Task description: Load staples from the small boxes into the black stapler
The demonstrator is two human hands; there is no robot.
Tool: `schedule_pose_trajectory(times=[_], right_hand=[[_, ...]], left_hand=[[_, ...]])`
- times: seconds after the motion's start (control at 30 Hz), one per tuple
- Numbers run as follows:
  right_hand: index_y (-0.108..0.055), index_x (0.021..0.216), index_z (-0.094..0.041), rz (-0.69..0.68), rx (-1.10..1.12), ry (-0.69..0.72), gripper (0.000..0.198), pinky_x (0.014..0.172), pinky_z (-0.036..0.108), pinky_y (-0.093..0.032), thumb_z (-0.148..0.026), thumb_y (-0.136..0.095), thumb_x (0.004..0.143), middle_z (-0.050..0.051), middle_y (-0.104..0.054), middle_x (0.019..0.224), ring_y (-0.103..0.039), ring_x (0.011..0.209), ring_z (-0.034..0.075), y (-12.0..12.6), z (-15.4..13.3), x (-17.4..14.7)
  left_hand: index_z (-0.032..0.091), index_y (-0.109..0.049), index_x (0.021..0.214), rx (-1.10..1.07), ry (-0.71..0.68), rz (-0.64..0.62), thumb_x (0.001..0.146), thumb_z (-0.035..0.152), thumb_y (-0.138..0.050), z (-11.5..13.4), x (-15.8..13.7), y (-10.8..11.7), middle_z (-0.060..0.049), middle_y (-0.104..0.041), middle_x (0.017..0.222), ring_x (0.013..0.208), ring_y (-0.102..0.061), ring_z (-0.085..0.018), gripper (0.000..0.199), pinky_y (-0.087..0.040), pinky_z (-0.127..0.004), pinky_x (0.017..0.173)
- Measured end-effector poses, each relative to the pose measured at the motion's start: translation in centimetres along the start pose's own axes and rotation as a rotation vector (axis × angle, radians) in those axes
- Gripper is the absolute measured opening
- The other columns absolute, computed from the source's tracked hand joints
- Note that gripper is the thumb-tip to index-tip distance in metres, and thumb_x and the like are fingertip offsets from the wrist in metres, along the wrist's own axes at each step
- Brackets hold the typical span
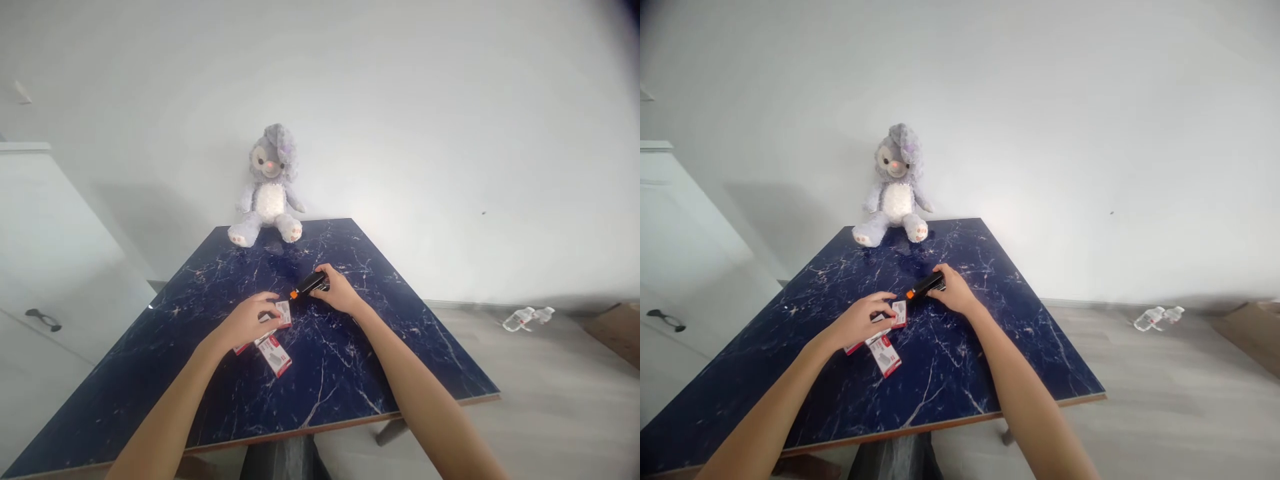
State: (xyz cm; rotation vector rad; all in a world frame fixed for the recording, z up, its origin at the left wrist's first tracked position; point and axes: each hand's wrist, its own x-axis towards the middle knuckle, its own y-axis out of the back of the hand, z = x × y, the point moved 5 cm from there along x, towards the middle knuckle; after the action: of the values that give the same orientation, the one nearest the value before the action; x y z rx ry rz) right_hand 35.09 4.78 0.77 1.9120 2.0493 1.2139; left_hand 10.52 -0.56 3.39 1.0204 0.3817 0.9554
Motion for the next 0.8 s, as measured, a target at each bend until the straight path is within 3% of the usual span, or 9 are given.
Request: schedule_pose_trajectory(times=[0.07, 0.2, 0.3, 0.43, 0.5, 0.57, 0.67, 0.73, 0.8], right_hand=[[-0.052, 0.116, -0.026, 0.024, -0.03, -0.016, 0.045, 0.08, 0.033, -0.049, -0.033, -0.072, 0.076, 0.001, -0.065, 0.104, -0.061, 0.085, 0.018, 0.0, -0.1, 0.0], [-0.054, 0.115, -0.025, 0.077, -0.092, -0.039, 0.041, 0.074, 0.032, -0.048, -0.033, -0.07, 0.078, 0.001, -0.065, 0.098, -0.061, 0.078, 0.017, -0.1, -0.4, 0.0], [-0.057, 0.111, -0.025, 0.095, -0.1, -0.041, 0.039, 0.073, 0.031, -0.048, -0.033, -0.072, 0.076, 0.0, -0.066, 0.094, -0.061, 0.074, 0.016, -0.5, -0.7, -0.1], [-0.058, 0.114, -0.026, 0.001, 0.005, -0.011, 0.034, 0.075, 0.03, -0.05, -0.026, -0.066, 0.081, -0.001, -0.068, 0.091, -0.064, 0.075, 0.015, -1.5, -1.7, -0.4], [-0.056, 0.119, -0.027, -0.056, 0.037, 0.021, 0.037, 0.077, 0.031, -0.051, -0.022, -0.063, 0.083, 0.0, -0.069, 0.094, -0.064, 0.077, 0.015, -2.0, -2.6, -0.7], [-0.055, 0.123, -0.025, -0.031, 0.023, 0.051, 0.043, 0.077, 0.031, -0.051, -0.019, -0.061, 0.081, 0.003, -0.068, 0.103, -0.064, 0.08, 0.016, -2.0, -3.7, -0.9], [-0.056, 0.119, -0.022, 0.15, -0.023, 0.067, 0.038, 0.075, 0.031, -0.051, -0.017, -0.058, 0.081, 0.007, -0.064, 0.112, -0.063, 0.085, 0.018, -1.1, -5.6, -1.3], [-0.059, 0.107, -0.022, 0.201, -0.023, 0.086, 0.027, 0.073, 0.029, -0.049, -0.014, -0.052, 0.083, 0.005, -0.065, 0.101, -0.062, 0.082, 0.017, -0.8, -6.8, -1.6], [-0.06, 0.096, -0.022, 0.19, -0.022, 0.111, 0.021, 0.072, 0.028, -0.047, -0.012, -0.048, 0.082, 0.002, -0.064, 0.09, -0.06, 0.078, 0.017, -0.9, -7.6, -1.7]], left_hand=[[0.025, -0.076, 0.091, -0.002, -0.024, 0.015, 0.088, 0.055, -0.057, 0.0, 0.1, -0.1, -0.009, -0.064, 0.124, 0.109, -0.06, -0.028, 0.035, -0.047, -0.035, 0.089], [0.023, -0.072, 0.085, -0.029, 0.03, -0.053, 0.089, 0.052, -0.055, -0.2, 0.3, -0.7, -0.005, -0.07, 0.096, 0.082, -0.063, -0.02, 0.033, -0.045, -0.029, 0.071], [0.024, -0.07, 0.09, -0.035, 0.107, -0.066, 0.085, 0.052, -0.06, -0.5, 0.3, -1.0, -0.002, -0.069, 0.087, 0.068, -0.06, -0.017, 0.031, -0.038, -0.027, 0.059], [0.023, -0.068, 0.093, -0.061, 0.162, -0.025, 0.087, 0.055, -0.057, -1.0, 0.3, -1.1, 0.001, -0.065, 0.069, 0.056, -0.056, -0.015, 0.034, -0.034, -0.026, 0.054], [0.022, -0.067, 0.089, -0.036, 0.195, 0.082, 0.091, 0.054, -0.051, -1.8, 0.4, -0.7, 0.001, -0.062, 0.062, 0.053, -0.054, -0.015, 0.036, -0.035, -0.027, 0.055], [0.023, -0.067, 0.091, 0.009, 0.234, 0.265, 0.093, 0.051, -0.049, -2.9, 0.4, 0.2, 0.0, -0.065, 0.067, 0.059, -0.058, -0.017, 0.034, -0.04, -0.028, 0.059], [0.025, -0.064, 0.12, 0.014, 0.227, 0.437, 0.093, 0.046, -0.052, -4.4, 0.5, 1.2, -0.006, -0.071, 0.104, 0.089, -0.066, -0.021, 0.036, -0.048, -0.032, 0.076], [0.03, -0.055, 0.138, -0.025, 0.185, 0.369, 0.094, 0.045, -0.053, -5.1, 0.8, 1.0, -0.008, -0.066, 0.124, 0.107, -0.063, -0.024, 0.046, -0.05, -0.034, 0.085], [0.034, -0.053, 0.141, -0.073, 0.14, 0.258, 0.093, 0.042, -0.054, -5.5, 1.1, 0.5, -0.006, -0.064, 0.131, 0.113, -0.061, -0.024, 0.048, -0.051, -0.035, 0.09]])
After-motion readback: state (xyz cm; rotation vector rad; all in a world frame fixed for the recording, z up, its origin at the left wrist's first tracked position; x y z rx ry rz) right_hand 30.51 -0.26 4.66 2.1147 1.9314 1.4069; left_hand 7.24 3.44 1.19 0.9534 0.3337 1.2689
